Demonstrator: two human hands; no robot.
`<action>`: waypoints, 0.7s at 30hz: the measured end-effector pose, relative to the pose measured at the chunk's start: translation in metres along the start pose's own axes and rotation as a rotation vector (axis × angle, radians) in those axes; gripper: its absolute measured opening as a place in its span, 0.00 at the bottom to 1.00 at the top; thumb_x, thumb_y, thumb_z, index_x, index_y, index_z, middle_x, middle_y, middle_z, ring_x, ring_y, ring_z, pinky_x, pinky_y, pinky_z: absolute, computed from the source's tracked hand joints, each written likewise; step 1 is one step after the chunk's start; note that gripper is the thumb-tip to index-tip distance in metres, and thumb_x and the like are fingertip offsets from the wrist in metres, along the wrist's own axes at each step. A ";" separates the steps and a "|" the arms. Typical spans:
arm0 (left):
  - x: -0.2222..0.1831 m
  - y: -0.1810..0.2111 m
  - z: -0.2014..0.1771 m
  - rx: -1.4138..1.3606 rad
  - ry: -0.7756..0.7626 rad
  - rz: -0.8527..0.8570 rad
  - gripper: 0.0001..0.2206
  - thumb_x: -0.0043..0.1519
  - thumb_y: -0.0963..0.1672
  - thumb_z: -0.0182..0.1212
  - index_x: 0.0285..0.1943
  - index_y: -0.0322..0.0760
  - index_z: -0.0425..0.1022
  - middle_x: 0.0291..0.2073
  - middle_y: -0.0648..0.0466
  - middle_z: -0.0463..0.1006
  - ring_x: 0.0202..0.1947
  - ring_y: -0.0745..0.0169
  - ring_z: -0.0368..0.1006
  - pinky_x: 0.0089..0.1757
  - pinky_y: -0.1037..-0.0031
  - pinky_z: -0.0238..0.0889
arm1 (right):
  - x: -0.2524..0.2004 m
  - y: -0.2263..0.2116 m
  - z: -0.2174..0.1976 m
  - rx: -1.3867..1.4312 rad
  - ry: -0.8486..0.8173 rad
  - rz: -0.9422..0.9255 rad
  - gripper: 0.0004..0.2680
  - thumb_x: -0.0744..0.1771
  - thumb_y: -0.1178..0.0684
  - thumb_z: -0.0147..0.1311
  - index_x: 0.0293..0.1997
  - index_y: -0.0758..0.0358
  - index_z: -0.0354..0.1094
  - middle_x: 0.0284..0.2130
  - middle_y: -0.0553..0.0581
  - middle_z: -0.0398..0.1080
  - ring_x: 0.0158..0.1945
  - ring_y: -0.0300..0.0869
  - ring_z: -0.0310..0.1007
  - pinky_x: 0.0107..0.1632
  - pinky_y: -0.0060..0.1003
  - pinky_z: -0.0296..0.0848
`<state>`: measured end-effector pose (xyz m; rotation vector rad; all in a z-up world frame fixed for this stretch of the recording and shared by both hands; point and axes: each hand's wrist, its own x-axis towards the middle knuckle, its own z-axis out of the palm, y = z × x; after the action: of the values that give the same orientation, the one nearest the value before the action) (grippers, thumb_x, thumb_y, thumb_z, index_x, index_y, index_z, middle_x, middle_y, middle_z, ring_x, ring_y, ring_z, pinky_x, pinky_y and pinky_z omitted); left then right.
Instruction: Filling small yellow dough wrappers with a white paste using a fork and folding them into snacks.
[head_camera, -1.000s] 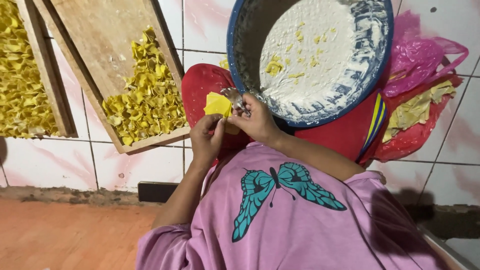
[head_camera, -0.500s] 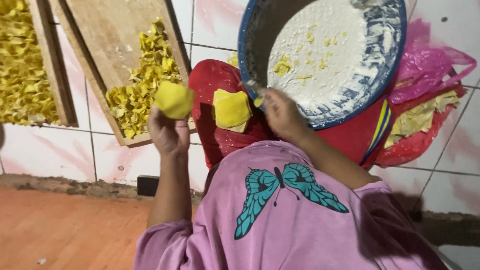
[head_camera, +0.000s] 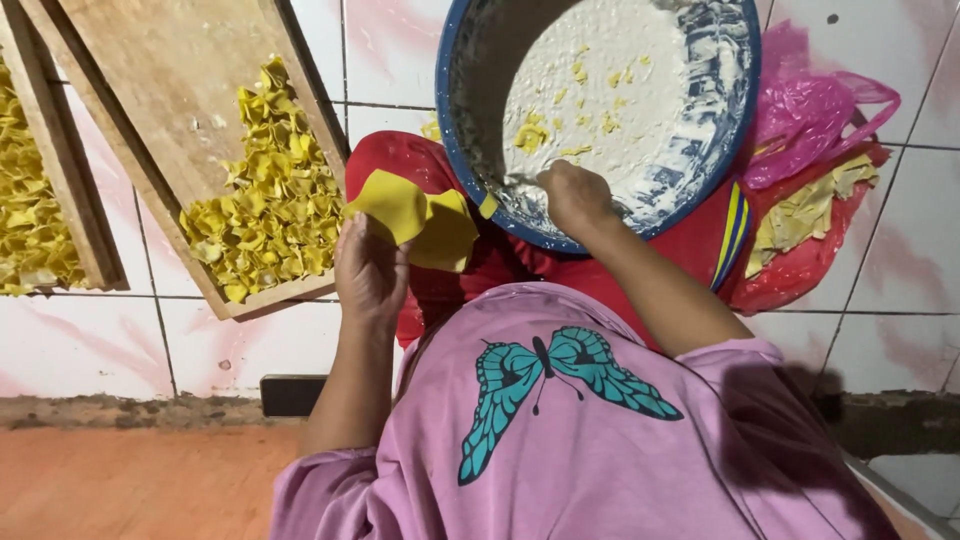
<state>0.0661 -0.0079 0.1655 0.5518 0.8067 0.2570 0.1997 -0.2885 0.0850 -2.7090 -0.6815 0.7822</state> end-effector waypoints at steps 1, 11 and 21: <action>0.000 -0.002 -0.001 -0.027 -0.005 -0.018 0.03 0.65 0.45 0.63 0.40 0.45 0.77 0.31 0.54 0.84 0.37 0.60 0.83 0.40 0.65 0.81 | 0.002 0.010 0.009 0.026 -0.043 0.026 0.09 0.68 0.58 0.49 0.46 0.54 0.78 0.35 0.60 0.71 0.42 0.61 0.79 0.44 0.56 0.78; -0.010 -0.005 0.031 -0.039 -0.048 -0.042 0.07 0.66 0.46 0.60 0.46 0.41 0.79 0.43 0.46 0.84 0.45 0.50 0.82 0.47 0.58 0.80 | 0.018 0.017 0.032 0.381 -0.174 0.336 0.06 0.68 0.53 0.55 0.44 0.51 0.81 0.34 0.58 0.79 0.44 0.60 0.80 0.42 0.59 0.76; 0.004 -0.028 0.062 0.263 0.008 0.032 0.12 0.68 0.47 0.58 0.30 0.47 0.70 0.19 0.61 0.71 0.23 0.70 0.73 0.30 0.77 0.72 | -0.037 -0.026 -0.043 0.936 0.103 0.033 0.07 0.66 0.60 0.59 0.46 0.66 0.77 0.35 0.65 0.79 0.37 0.45 0.76 0.44 0.41 0.74</action>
<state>0.1148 -0.0519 0.1823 0.8114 0.8456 0.1836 0.1864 -0.2887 0.1463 -1.8817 -0.1583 0.7145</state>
